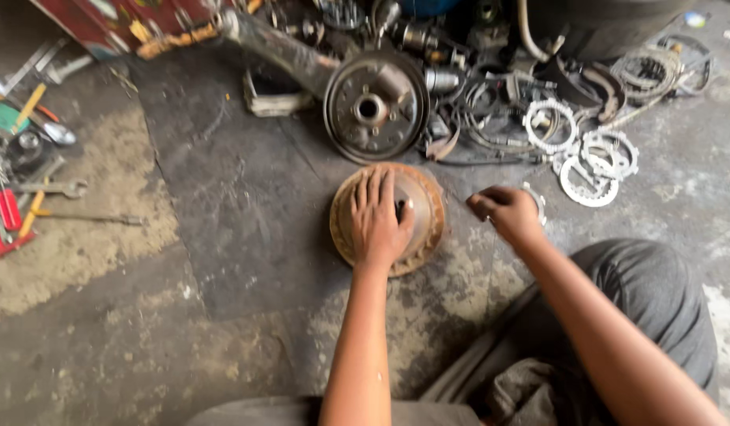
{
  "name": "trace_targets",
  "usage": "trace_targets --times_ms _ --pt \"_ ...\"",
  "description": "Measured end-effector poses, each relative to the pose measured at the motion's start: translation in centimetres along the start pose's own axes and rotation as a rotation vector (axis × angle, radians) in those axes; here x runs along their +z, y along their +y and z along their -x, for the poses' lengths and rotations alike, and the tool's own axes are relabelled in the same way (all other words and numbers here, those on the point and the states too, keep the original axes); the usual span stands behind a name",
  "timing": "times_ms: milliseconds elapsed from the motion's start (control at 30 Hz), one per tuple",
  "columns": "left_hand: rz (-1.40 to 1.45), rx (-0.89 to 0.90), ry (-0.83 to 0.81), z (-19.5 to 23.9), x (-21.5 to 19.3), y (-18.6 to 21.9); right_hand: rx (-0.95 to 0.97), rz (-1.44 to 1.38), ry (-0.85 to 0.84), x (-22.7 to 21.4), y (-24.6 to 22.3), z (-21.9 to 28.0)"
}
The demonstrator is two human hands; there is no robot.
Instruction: The person scrubs the surface of a brake drum with a wire brush while holding it with the other hand. They then wipe the drum with a cloth to remove debris.
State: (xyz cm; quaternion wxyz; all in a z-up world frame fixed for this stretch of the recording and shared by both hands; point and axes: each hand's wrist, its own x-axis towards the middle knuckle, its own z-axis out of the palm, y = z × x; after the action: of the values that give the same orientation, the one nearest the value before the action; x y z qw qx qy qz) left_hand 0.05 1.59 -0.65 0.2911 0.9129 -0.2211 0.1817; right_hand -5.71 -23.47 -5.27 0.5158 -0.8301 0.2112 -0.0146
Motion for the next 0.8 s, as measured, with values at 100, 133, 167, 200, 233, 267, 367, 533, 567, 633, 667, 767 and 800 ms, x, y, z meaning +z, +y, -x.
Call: trace_targets --times_ms 100,133,167,200,233,267,367,533,567,633,667,767,800 --pt "0.098 -0.112 0.114 -0.2 0.1 0.1 0.047 -0.134 -0.044 -2.5 -0.2 -4.9" --pt "0.129 -0.169 0.169 0.0 0.3 -0.1 0.064 -0.178 -0.068 -2.5 0.0 -6.3" --pt "0.106 -0.311 0.154 0.2 0.5 -0.7 0.082 -0.221 -0.092 -2.2 0.4 -7.6" --pt "0.079 -0.457 0.138 0.6 0.6 -1.9 0.103 -0.265 -0.121 -1.7 0.9 -8.3" --pt "0.05 -0.603 0.123 1.0 0.8 -3.3 0.162 -0.35 -0.153 -1.1 1.9 -8.3" --pt "0.033 -0.704 0.05 1.9 0.6 -5.3 0.219 -0.436 -0.191 -0.2 2.7 -8.2" --pt "0.308 -0.967 -0.045 5.9 0.5 -10.7 0.409 -0.476 -0.273 2.8 3.9 -8.1" --pt "0.407 -1.111 -0.24 4.2 2.2 -11.5 0.339 -0.429 -0.309 4.9 4.0 -7.5" --pt "0.448 -1.173 -0.299 3.6 2.0 -10.6 0.331 -0.423 -0.293 5.3 4.1 -7.2" --pt "0.447 -1.201 -0.337 2.3 0.7 -9.1 0.268 -0.395 -0.28 5.7 3.9 -7.0" --pt "0.443 -1.216 -0.349 1.8 0.1 -8.5 0.22 -0.371 -0.287 6.1 3.7 -6.7" --pt "0.429 -1.224 -0.36 0.8 -0.6 -7.9 0.269 -0.461 -0.267 6.8 2.8 -6.4" --pt "0.406 -1.229 -0.342 0.6 -0.5 -7.9 0.33 -0.514 -0.255 6.8 2.6 -6.1"
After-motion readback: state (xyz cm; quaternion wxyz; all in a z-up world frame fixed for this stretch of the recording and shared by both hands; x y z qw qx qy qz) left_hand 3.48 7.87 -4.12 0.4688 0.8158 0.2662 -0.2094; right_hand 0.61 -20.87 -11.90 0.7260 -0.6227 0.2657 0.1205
